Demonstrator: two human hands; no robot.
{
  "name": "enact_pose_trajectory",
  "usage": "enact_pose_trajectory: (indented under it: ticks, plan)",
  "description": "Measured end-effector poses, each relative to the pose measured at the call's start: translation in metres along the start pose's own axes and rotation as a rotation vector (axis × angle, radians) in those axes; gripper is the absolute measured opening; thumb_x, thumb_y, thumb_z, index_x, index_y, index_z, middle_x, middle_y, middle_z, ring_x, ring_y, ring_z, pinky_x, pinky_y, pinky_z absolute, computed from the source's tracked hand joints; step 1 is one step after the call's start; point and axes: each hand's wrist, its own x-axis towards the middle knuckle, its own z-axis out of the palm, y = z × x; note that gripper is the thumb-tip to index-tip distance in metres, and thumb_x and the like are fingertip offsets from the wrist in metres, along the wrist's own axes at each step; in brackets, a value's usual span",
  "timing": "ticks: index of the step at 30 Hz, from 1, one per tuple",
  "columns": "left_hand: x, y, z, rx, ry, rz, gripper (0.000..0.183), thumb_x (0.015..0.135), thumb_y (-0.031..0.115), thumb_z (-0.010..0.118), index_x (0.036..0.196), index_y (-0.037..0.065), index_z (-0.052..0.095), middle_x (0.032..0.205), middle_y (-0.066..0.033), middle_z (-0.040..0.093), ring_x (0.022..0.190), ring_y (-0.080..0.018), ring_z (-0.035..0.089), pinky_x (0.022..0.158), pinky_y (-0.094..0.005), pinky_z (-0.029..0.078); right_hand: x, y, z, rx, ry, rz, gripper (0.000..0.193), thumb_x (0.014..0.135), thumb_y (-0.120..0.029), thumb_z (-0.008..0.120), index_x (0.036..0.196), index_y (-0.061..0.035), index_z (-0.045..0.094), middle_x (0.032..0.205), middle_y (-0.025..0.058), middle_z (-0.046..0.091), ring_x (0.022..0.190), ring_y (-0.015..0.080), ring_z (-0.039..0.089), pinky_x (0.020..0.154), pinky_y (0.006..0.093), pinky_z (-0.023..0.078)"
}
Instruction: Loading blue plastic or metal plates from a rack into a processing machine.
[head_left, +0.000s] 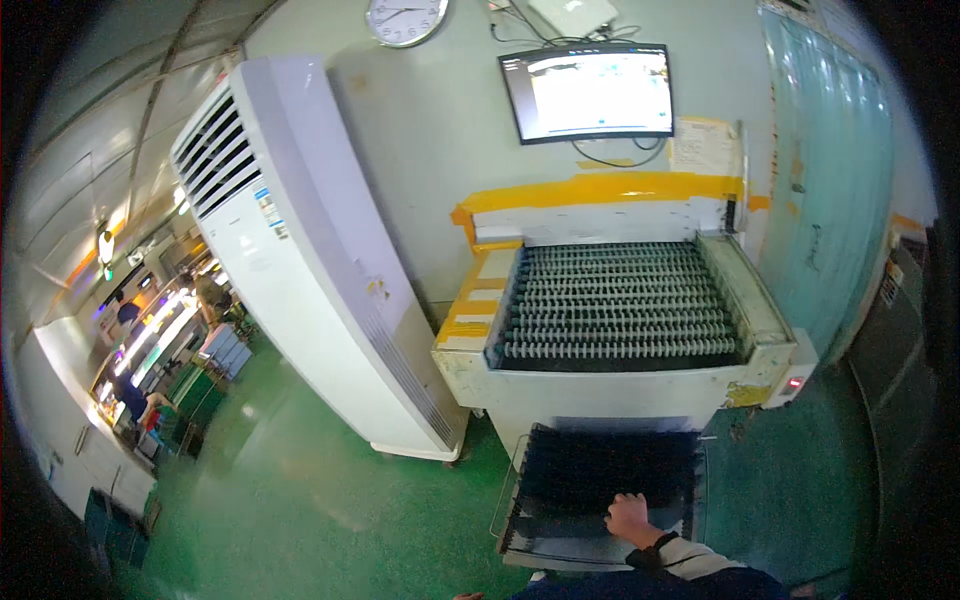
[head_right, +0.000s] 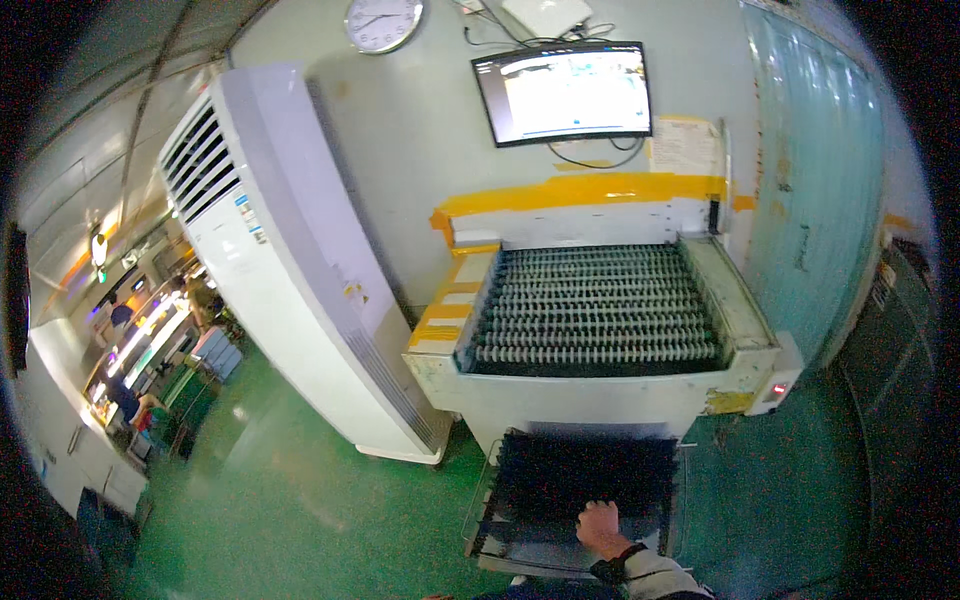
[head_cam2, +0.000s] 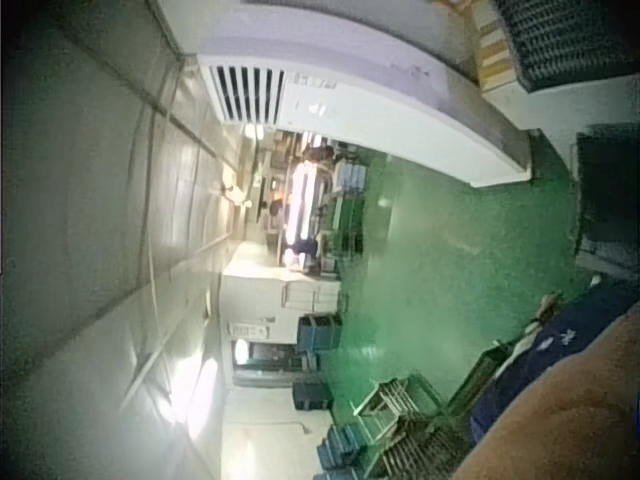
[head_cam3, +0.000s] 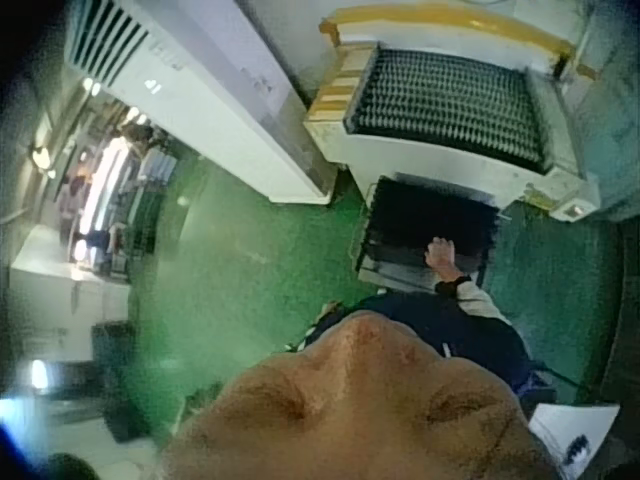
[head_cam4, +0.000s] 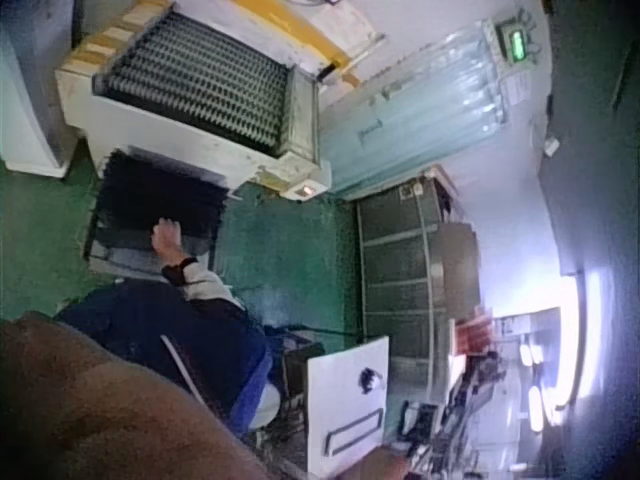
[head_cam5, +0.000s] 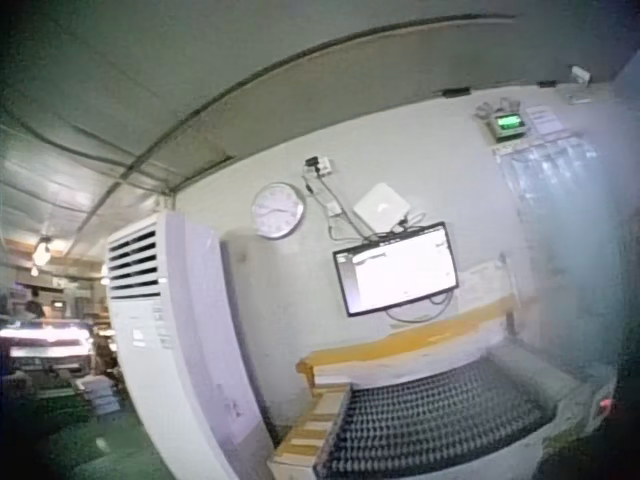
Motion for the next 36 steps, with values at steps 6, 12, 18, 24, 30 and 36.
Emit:
enact_pose_trajectory:
  ticks: [6,12,18,24,30,36]
  plan:
    - [0.01,0.022,-0.003,0.053,0.014,0.049,0.038,0.083,0.03,0.06,0.114,0.009,0.064,0.112,-0.0137,0.063,0.104,-0.0309,0.058,0.087,-0.0393,0.046,0.004,-0.007,-0.007,-0.013,-0.034,0.004,0.026,0.079,-0.033,0.062,0.087,-0.0098,0.072,0.098,0.011,0.061,0.098,0.029,0.056,0.085,0.0466,0.04]
    - [0.024,0.023,-0.004,0.127,-0.003,0.088,0.035,0.083,0.029,0.061,0.112,0.009,0.065,0.107,-0.0121,0.064,0.1,-0.0294,0.059,0.084,-0.0388,0.047,0.002,-0.006,-0.014,0.016,-0.081,0.024,0.026,0.079,-0.031,0.062,0.088,-0.009,0.073,0.099,0.0107,0.06,0.1,0.0298,0.056,0.09,0.0482,0.04]
    - [0.028,0.024,-0.005,0.159,-0.005,0.088,0.032,0.083,0.027,0.061,0.11,0.01,0.065,0.102,-0.0105,0.065,0.096,-0.0278,0.06,0.081,-0.0384,0.048,0.002,-0.006,-0.011,-0.009,-0.028,0.014,0.024,0.079,-0.031,0.062,0.087,-0.0112,0.073,0.098,0.0093,0.06,0.098,0.0284,0.055,0.086,0.0463,0.04]
    - [0.028,0.022,-0.005,0.185,-0.002,0.084,0.029,0.083,0.025,0.062,0.108,0.01,0.066,0.097,-0.009,0.065,0.092,-0.0263,0.061,0.077,-0.0379,0.049,0.004,-0.006,-0.01,-0.014,-0.054,0.018,0.024,0.078,-0.031,0.064,0.085,-0.011,0.073,0.099,0.0093,0.06,0.099,0.0284,0.055,0.087,0.0466,0.04]
    - [0.025,0.012,-0.002,0.196,-0.003,0.086,0.027,0.083,0.024,0.062,0.106,0.01,0.066,0.092,-0.0074,0.066,0.088,-0.0248,0.062,0.074,-0.0375,0.05,0.001,-0.006,-0.014,-0.014,-0.055,0.007,0.025,0.078,-0.032,0.063,0.087,-0.0107,0.073,0.099,0.0093,0.06,0.099,0.0281,0.055,0.087,0.0461,0.04]
    - [0.024,0.004,-0.003,0.227,-0.004,0.093,0.024,0.083,0.022,0.063,0.104,0.011,0.067,0.087,-0.0058,0.066,0.084,-0.0232,0.064,0.071,-0.037,0.051,0.001,-0.009,-0.024,-0.007,-0.137,0.039,0.028,0.081,-0.033,0.061,0.093,-0.0101,0.072,0.104,0.0086,0.06,0.104,0.0273,0.055,0.09,0.0457,0.039]
